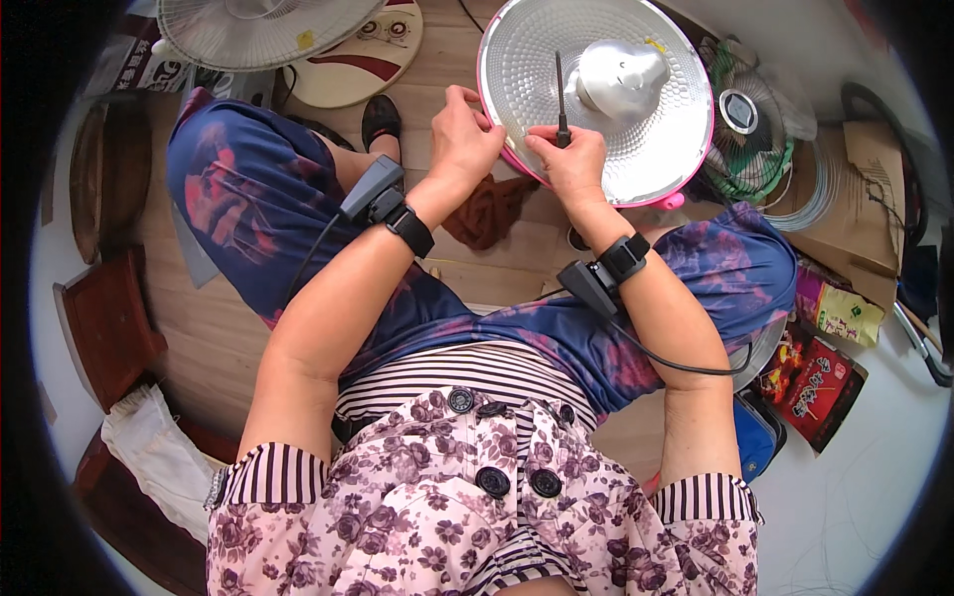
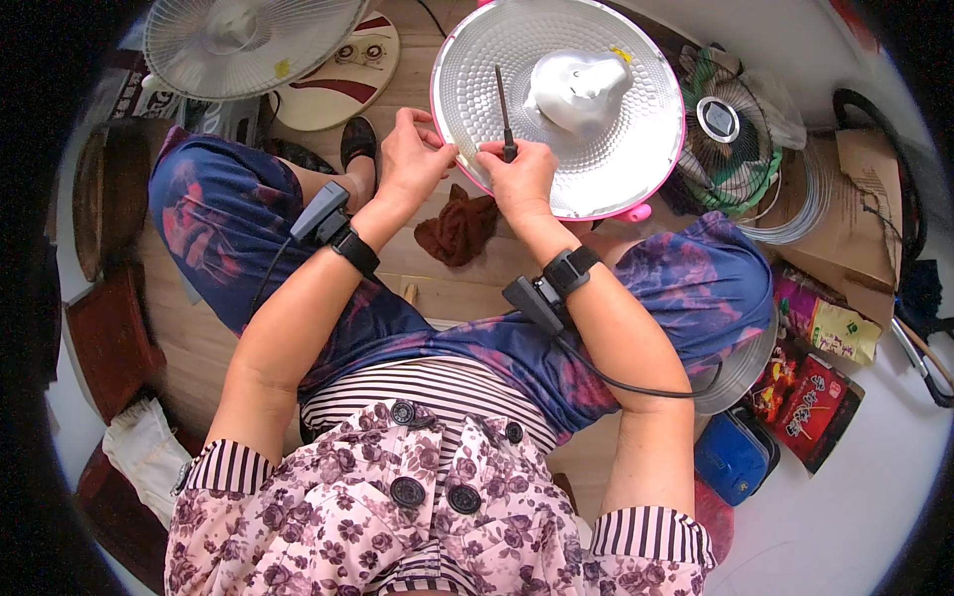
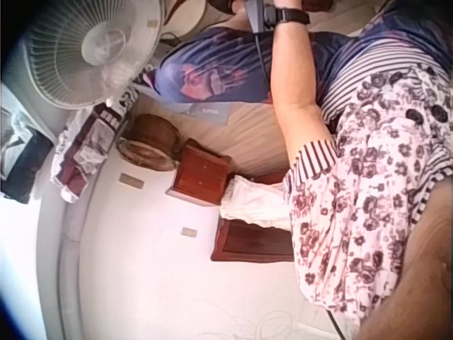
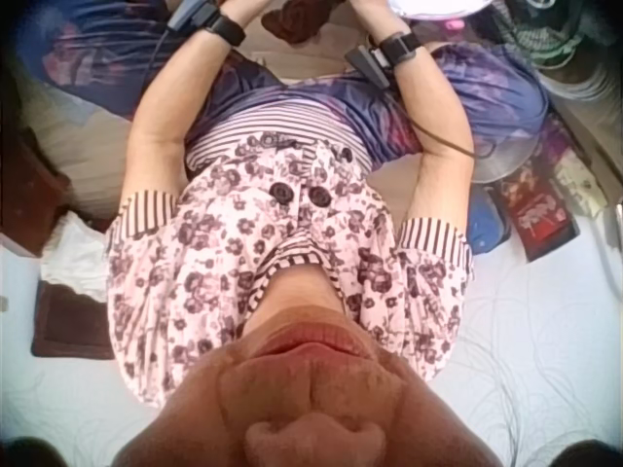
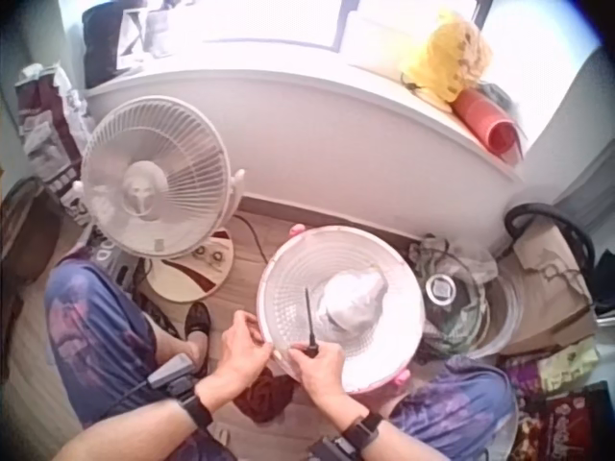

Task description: The person sits on the floor and uses a screwdriver to remove screws from a pink and white circular light fixture, handling the internal wiring and hardware.

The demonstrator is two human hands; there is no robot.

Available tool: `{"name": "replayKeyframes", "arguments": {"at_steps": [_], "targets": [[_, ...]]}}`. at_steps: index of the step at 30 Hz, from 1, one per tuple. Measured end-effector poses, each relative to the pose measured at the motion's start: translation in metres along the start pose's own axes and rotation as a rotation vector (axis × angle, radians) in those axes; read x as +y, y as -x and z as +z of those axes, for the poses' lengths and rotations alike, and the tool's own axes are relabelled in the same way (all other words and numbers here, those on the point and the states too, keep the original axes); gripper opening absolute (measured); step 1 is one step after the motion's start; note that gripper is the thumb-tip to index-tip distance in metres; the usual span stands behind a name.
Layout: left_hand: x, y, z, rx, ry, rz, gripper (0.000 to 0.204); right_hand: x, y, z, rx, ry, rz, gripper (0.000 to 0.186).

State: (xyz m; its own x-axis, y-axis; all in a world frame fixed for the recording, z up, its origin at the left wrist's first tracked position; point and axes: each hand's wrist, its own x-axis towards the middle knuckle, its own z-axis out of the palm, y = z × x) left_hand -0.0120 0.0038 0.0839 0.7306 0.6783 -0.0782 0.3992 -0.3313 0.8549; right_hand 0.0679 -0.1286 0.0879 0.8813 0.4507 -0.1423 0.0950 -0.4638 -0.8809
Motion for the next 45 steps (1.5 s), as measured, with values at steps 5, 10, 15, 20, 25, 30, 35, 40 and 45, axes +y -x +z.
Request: {"name": "replayKeyframes", "arguments": {"at_steps": [5, 10, 15, 20, 25, 30, 35, 40, 45], "targets": [[0.009, 0.001, -0.003, -0.027, -0.004, 0.033, 0.047, 0.006, 0.004, -0.003, -0.040, -0.094, 0.047, 0.015], [0.023, -0.001, -0.015, -0.043, -0.256, 0.138, 0.053, 0.002, 0.006, -0.003, -0.030, -0.097, 0.002, 0.013], [0.034, 0.003, -0.014, -0.095, -0.340, 0.094, 0.045, -0.005, 0.007, -0.003, -0.035, -0.107, 0.038, 0.012], [0.027, 0.003, -0.007, -0.104, -0.318, 0.154, 0.039, -0.004, 0.002, -0.002, -0.031, -0.119, 0.046, 0.012], [0.000, 0.000, 0.000, 0.016, -0.277, 0.233, 0.032, -0.008, -0.002, 0.002, -0.035, -0.070, 0.024, 0.012], [0.001, -0.005, -0.004, -0.057, 0.052, -0.168, 0.027, -0.011, -0.005, 0.004, -0.050, -0.120, 0.033, 0.012], [-0.014, -0.006, 0.000, -0.133, 0.394, -0.337, 0.041, -0.001, -0.006, 0.008, 0.001, -0.009, -0.088, 0.014], [-0.013, 0.004, 0.000, -0.155, 0.333, -0.314, 0.047, -0.008, 0.006, 0.004, -0.003, -0.096, -0.001, 0.014], [-0.002, 0.009, 0.004, -0.262, 0.316, -0.411, 0.048, -0.003, 0.004, 0.003, 0.023, -0.101, 0.048, 0.015]]}}
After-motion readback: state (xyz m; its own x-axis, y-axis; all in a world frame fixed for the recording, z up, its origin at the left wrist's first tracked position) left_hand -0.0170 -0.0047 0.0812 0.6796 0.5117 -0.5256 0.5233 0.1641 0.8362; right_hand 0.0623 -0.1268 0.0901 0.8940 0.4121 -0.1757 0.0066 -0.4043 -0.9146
